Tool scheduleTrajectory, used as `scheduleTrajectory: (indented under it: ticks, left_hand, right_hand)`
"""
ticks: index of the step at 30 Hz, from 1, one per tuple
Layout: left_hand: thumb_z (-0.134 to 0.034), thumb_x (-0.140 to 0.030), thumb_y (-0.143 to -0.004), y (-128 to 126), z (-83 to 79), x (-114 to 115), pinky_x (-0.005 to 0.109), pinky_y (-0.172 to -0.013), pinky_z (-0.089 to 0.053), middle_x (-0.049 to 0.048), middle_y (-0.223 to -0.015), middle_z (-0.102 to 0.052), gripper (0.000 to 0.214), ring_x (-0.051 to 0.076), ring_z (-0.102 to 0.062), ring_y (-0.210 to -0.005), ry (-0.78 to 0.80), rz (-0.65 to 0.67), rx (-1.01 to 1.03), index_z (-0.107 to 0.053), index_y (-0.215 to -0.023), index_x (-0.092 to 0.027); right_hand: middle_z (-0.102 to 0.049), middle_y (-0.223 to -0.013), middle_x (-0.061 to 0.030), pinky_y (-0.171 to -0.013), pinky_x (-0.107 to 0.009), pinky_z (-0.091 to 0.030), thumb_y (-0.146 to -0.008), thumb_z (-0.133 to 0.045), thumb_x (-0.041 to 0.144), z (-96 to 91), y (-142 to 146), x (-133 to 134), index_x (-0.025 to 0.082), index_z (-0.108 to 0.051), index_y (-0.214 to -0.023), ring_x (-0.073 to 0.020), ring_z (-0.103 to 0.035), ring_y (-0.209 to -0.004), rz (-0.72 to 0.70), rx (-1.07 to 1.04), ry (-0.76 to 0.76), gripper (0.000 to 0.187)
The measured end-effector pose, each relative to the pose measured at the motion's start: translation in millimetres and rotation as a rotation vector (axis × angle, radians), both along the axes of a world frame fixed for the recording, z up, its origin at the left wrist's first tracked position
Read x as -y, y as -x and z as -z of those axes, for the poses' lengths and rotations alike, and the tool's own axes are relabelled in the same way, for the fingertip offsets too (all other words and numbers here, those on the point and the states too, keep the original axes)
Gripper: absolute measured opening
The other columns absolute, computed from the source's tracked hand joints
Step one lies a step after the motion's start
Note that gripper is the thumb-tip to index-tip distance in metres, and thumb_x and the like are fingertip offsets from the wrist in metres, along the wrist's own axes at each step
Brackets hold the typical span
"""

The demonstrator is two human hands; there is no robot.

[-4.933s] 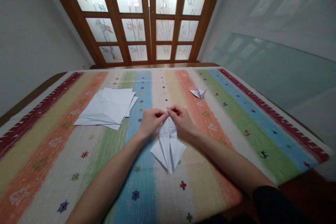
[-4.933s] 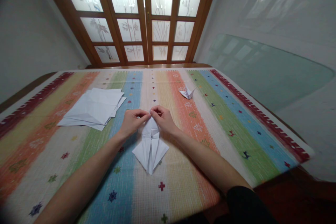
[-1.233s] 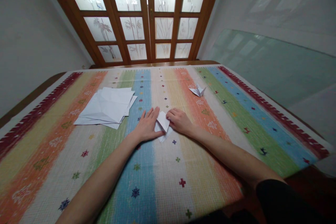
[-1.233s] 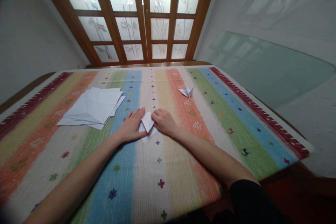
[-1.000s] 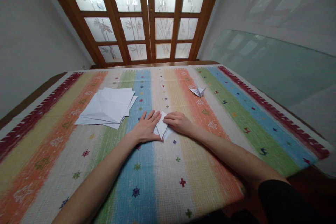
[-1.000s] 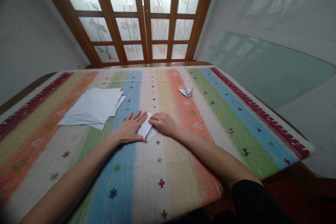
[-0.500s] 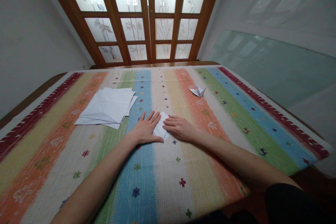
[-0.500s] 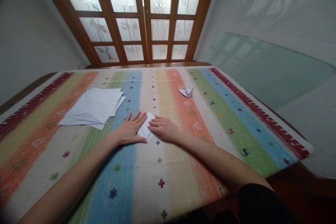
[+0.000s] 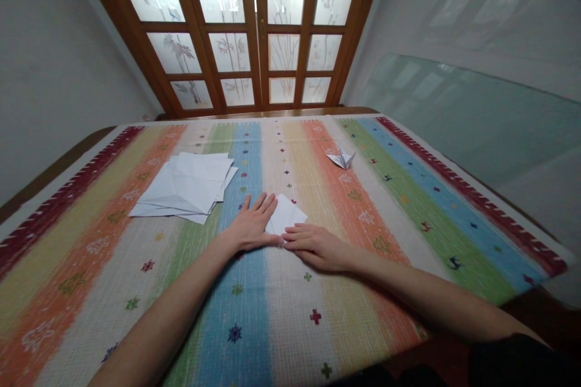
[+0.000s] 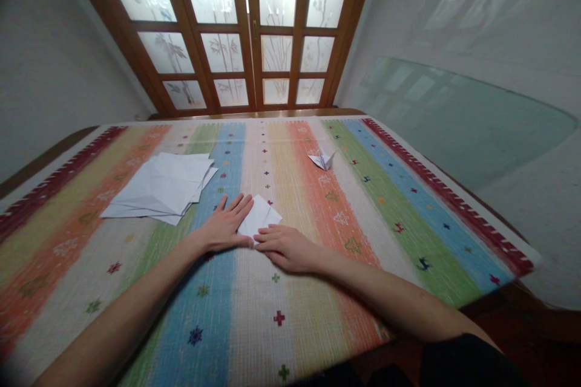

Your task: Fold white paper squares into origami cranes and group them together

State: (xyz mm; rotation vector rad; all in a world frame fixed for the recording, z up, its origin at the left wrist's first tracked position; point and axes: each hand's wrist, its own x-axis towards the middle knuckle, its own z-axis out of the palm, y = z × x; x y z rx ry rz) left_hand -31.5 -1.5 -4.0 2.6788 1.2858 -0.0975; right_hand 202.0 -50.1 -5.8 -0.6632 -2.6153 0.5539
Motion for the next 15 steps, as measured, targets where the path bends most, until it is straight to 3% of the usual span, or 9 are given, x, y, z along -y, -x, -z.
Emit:
scheduleTrajectory:
  ticks: [3,7,10,15]
  left_hand:
    - [-0.039,-0.06,-0.09,4,0.5,0,0.055,-0.117,-0.012,0.0155,-0.157,-0.027,0.078,0.032,-0.019,-0.147,0.001,-0.034,0.099,-0.025,-0.15,-0.013]
    - [-0.047,-0.044,-0.09,9,2.7,0,0.052,-0.116,-0.02,0.0123,-0.151,-0.04,0.06,0.029,-0.027,-0.144,-0.061,-0.11,0.263,-0.037,-0.143,-0.017]
    - [-0.059,-0.046,-0.083,8,4.7,-1,0.056,-0.115,-0.021,0.0124,-0.147,-0.045,0.063,0.033,-0.03,-0.142,-0.123,-0.143,0.296,-0.043,-0.137,-0.019]
    - [-0.071,-0.051,-0.073,1,10.1,-2,0.059,-0.113,-0.024,0.0167,-0.144,-0.047,0.084,0.038,-0.034,-0.139,-0.182,-0.208,0.326,-0.037,-0.141,-0.016]
  right_hand:
    - [-0.073,-0.102,-0.0059,-0.094,-0.038,-0.049,-0.091,-0.051,0.02,-0.7,-1,-8,0.022,-0.069,-0.104,-0.0191,-0.066,-0.102,0.194,-0.17,0.142,0.023]
    - [-0.068,-0.108,-0.0109,-0.083,-0.039,-0.052,-0.085,-0.061,0.025,5.5,2,-26,0.019,-0.063,-0.113,-0.0212,-0.064,-0.094,0.595,-0.365,0.317,0.029]
    - [-0.067,-0.109,-0.0119,-0.081,-0.039,-0.052,-0.08,-0.068,0.028,8.3,7,-43,0.02,-0.06,-0.115,-0.0207,-0.064,-0.088,0.67,-0.434,0.481,0.037]
    - [-0.065,-0.102,-0.0095,-0.071,-0.037,-0.053,-0.062,-0.075,0.016,7.2,19,-61,0.019,-0.058,-0.114,-0.0186,-0.062,-0.077,0.745,-0.474,0.654,0.055]
